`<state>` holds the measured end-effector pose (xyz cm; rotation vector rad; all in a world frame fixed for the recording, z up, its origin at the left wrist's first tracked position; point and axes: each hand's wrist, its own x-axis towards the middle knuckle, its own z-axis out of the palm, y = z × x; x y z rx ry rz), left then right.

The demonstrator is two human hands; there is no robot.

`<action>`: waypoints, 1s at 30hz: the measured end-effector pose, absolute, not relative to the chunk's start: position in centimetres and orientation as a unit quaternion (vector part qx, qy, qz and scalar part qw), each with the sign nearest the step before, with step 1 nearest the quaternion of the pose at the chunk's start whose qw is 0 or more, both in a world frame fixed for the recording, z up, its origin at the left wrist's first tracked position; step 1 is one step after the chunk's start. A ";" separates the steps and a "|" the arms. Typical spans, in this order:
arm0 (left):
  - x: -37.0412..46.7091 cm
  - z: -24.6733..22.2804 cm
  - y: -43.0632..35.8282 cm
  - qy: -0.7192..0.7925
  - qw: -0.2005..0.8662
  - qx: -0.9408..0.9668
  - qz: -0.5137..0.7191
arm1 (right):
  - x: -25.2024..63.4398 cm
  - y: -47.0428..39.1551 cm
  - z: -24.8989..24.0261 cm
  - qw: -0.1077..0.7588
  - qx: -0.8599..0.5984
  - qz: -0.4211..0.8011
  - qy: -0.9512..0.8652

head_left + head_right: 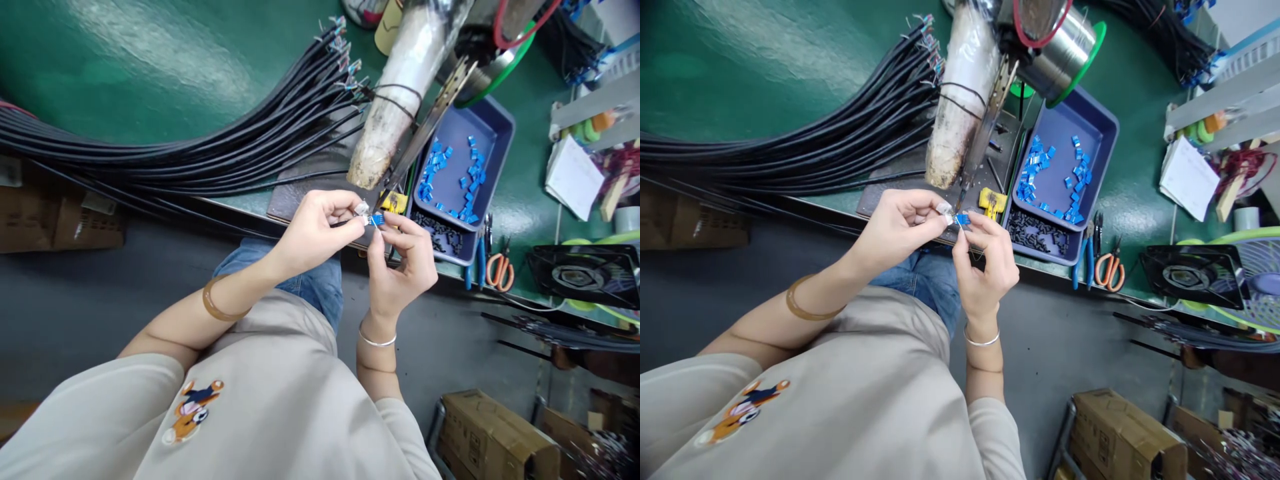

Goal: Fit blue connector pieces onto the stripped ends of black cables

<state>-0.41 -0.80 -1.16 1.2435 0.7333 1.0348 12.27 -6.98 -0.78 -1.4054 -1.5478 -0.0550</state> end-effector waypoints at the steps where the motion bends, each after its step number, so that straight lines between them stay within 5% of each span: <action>1: -0.4 -1.2 -0.8 0.320 0.627 0.545 0.455 | 12.3 -7.0 -0.7 0.501 -0.582 -0.022 -0.640; 22: -1.7 0.3 -1.0 0.314 0.678 0.580 0.325 | 13.5 -7.8 -0.6 0.417 -0.557 -0.056 -0.715; 30: -2.1 0.3 -3.1 0.312 0.339 0.792 0.400 | 14.1 -8.4 0.2 0.550 -0.618 0.081 -0.557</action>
